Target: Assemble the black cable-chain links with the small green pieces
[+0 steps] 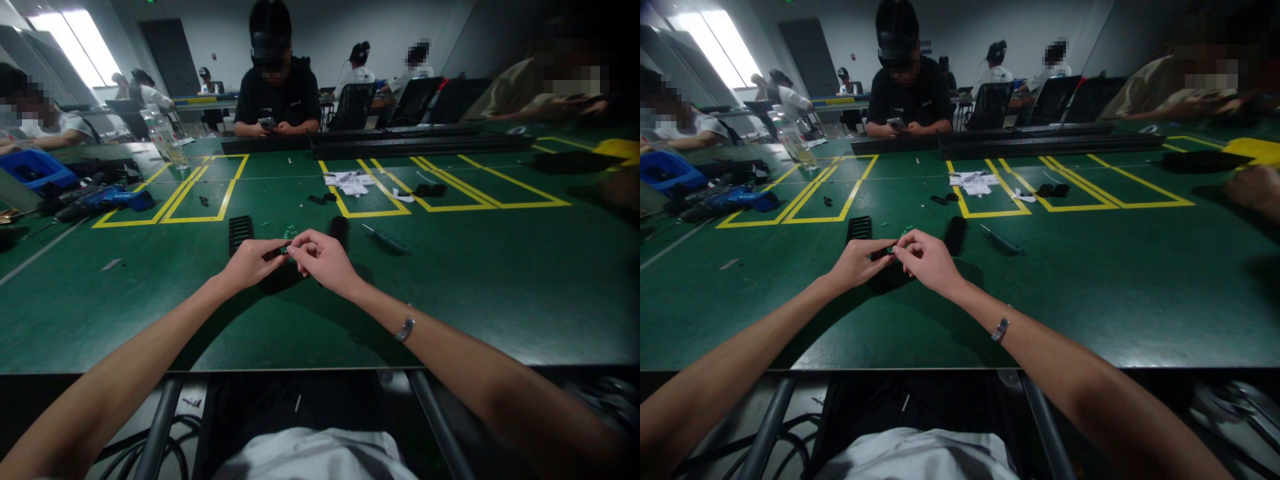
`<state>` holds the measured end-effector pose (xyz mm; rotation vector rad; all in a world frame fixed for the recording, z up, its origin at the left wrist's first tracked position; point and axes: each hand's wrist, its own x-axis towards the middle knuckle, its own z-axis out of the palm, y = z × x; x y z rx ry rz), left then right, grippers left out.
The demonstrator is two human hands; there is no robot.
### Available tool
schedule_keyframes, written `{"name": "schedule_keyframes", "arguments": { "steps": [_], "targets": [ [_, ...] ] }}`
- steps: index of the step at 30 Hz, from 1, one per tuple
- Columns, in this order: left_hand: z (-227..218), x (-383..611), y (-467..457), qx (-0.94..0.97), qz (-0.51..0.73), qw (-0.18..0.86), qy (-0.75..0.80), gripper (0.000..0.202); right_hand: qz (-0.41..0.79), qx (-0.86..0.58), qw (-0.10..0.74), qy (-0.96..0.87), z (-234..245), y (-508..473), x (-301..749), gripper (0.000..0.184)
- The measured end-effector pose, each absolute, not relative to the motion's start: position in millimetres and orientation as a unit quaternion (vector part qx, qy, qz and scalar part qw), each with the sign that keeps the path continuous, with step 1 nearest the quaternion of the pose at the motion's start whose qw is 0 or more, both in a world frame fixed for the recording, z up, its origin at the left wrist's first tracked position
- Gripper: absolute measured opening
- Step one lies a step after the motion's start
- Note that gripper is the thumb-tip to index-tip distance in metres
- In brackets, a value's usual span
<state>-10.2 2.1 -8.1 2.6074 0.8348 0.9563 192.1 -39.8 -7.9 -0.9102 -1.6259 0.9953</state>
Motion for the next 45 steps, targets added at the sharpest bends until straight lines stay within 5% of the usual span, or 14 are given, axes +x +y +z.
{"name": "schedule_keyframes", "arguments": {
  "steps": [45],
  "targets": [
    [-3.4, -9.4, -3.0, 0.894, 0.327, 0.108, 0.286, 0.034, 0.406, -0.374, 0.494, -0.672, -0.5, -40.9, 193.7, 0.023]
  ]
}}
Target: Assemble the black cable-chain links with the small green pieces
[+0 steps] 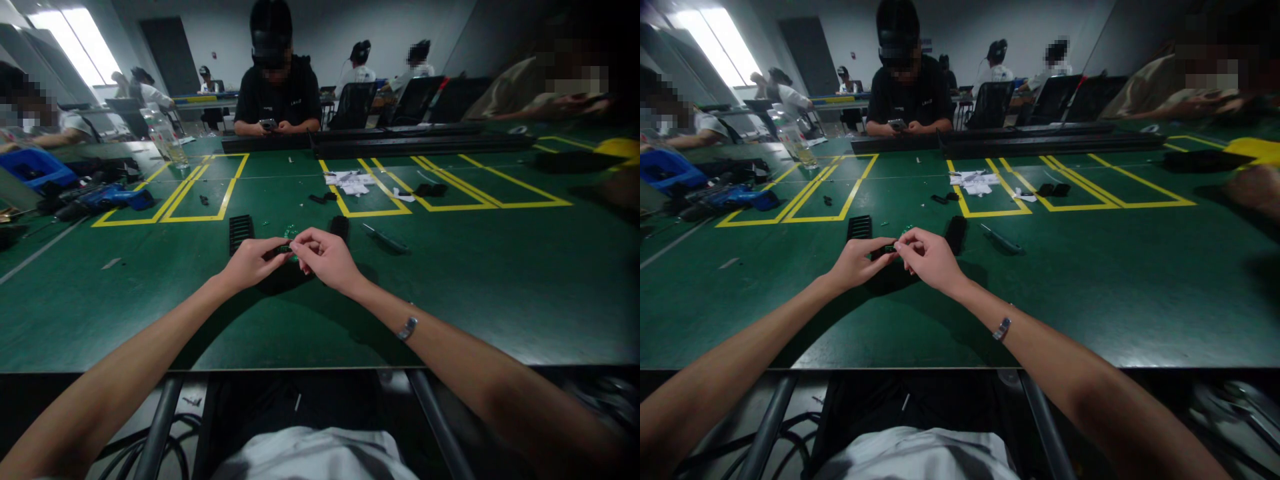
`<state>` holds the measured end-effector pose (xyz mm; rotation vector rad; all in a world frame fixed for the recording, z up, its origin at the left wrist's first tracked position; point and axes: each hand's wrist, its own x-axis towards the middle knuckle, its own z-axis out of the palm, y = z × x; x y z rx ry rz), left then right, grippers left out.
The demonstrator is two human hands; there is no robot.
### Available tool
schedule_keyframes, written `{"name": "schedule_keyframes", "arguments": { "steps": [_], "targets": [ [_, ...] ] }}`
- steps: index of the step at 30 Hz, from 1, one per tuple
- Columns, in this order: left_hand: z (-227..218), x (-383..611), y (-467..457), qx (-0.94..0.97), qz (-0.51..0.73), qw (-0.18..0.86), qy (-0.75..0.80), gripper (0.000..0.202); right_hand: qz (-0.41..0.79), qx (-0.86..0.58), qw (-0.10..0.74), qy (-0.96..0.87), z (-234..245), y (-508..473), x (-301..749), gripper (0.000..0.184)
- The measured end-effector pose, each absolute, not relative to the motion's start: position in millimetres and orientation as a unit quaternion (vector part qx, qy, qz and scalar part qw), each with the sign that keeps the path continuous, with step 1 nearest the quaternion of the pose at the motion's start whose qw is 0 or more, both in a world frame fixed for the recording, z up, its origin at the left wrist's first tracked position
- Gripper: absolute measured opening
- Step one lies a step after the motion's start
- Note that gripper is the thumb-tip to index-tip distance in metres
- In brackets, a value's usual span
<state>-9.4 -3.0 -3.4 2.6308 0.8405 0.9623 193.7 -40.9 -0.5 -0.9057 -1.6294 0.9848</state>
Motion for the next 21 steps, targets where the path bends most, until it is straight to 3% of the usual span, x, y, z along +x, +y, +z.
{"name": "schedule_keyframes", "arguments": {
  "steps": [21],
  "targets": [
    [-3.2, -8.7, -3.5, 0.895, 0.332, 0.109, 0.276, 0.033, 0.411, -0.363, 0.496, -0.673, 1.7, -41.8, 193.8, 0.023]
  ]
}}
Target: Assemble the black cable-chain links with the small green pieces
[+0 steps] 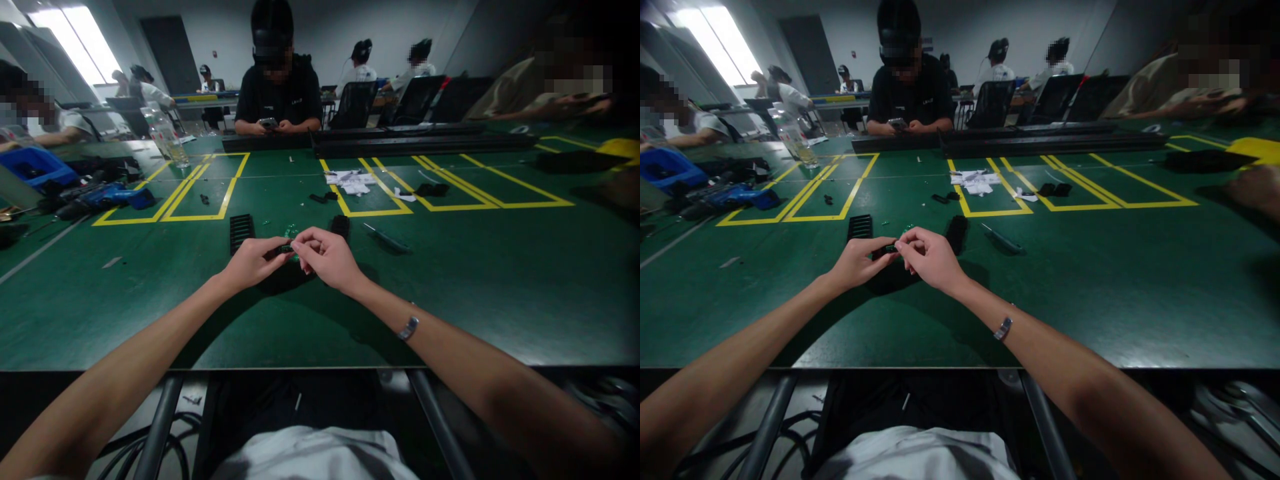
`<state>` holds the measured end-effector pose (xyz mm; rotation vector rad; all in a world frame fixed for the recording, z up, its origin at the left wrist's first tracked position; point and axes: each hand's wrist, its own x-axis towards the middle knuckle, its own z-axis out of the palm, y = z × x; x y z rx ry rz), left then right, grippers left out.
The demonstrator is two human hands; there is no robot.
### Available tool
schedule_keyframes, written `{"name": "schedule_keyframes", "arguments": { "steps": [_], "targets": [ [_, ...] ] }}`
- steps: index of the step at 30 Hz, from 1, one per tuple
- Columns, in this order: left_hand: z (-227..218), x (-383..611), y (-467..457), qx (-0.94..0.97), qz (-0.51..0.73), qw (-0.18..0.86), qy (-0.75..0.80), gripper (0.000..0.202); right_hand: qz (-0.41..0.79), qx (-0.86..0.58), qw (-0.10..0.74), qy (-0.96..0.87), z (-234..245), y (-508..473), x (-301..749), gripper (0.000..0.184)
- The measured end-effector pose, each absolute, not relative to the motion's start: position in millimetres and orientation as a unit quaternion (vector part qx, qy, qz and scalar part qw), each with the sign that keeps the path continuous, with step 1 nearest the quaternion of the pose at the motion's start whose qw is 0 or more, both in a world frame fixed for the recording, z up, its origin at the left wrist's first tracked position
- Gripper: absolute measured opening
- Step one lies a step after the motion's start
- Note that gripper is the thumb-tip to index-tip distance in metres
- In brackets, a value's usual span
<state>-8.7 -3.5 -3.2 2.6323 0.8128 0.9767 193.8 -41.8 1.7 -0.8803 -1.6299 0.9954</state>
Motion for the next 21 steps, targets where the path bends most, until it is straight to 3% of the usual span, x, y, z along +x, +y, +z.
{"name": "schedule_keyframes", "arguments": {
  "steps": [21],
  "targets": [
    [-2.6, -8.9, -3.5, 0.892, 0.332, 0.107, 0.286, 0.033, 0.418, -0.356, 0.495, -0.673, 3.4, -42.2, 194.4, 0.023]
  ]
}}
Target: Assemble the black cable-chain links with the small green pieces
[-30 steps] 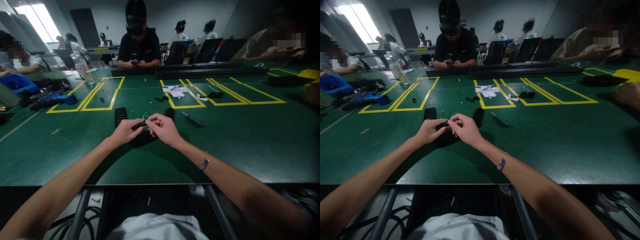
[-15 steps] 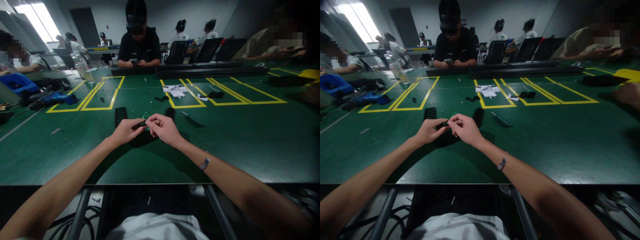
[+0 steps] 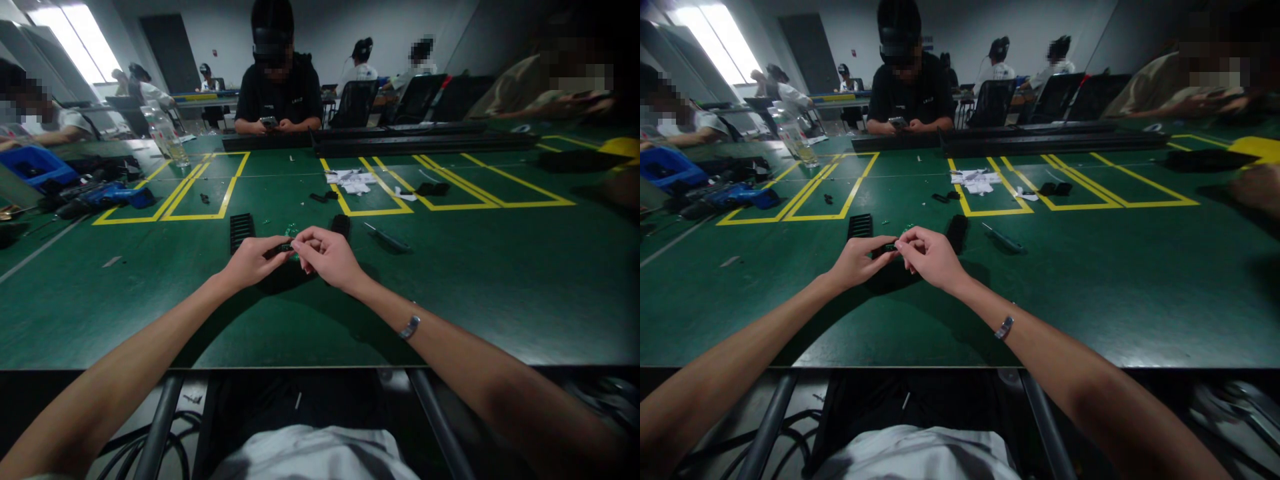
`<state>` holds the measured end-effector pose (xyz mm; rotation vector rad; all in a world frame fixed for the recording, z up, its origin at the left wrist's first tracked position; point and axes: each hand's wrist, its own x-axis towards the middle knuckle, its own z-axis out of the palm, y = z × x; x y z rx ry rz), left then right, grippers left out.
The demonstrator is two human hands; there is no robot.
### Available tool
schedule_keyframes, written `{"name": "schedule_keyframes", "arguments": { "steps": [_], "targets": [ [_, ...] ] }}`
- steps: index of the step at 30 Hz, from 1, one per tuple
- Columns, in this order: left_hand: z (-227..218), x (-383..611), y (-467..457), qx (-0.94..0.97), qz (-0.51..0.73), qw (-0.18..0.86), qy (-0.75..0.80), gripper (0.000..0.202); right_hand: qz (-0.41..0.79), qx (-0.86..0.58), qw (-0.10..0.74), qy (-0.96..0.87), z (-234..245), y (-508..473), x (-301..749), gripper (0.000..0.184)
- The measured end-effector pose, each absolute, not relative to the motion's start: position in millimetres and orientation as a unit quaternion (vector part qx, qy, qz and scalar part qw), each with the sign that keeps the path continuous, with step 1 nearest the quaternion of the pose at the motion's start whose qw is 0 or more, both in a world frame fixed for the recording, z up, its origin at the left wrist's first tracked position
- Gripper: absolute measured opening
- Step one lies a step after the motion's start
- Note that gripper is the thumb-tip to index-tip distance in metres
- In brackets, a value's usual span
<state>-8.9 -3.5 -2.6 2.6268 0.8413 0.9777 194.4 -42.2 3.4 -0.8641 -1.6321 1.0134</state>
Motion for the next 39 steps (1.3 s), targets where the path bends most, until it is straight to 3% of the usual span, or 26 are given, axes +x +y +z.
{"name": "schedule_keyframes", "arguments": {
  "steps": [39],
  "targets": [
    [-8.3, -10.3, 1.1, 0.892, 0.338, 0.119, 0.276, 0.033, 0.438, -0.344, 0.501, -0.663, 2.6, -38.3, 195.7, 0.027]
  ]
}}
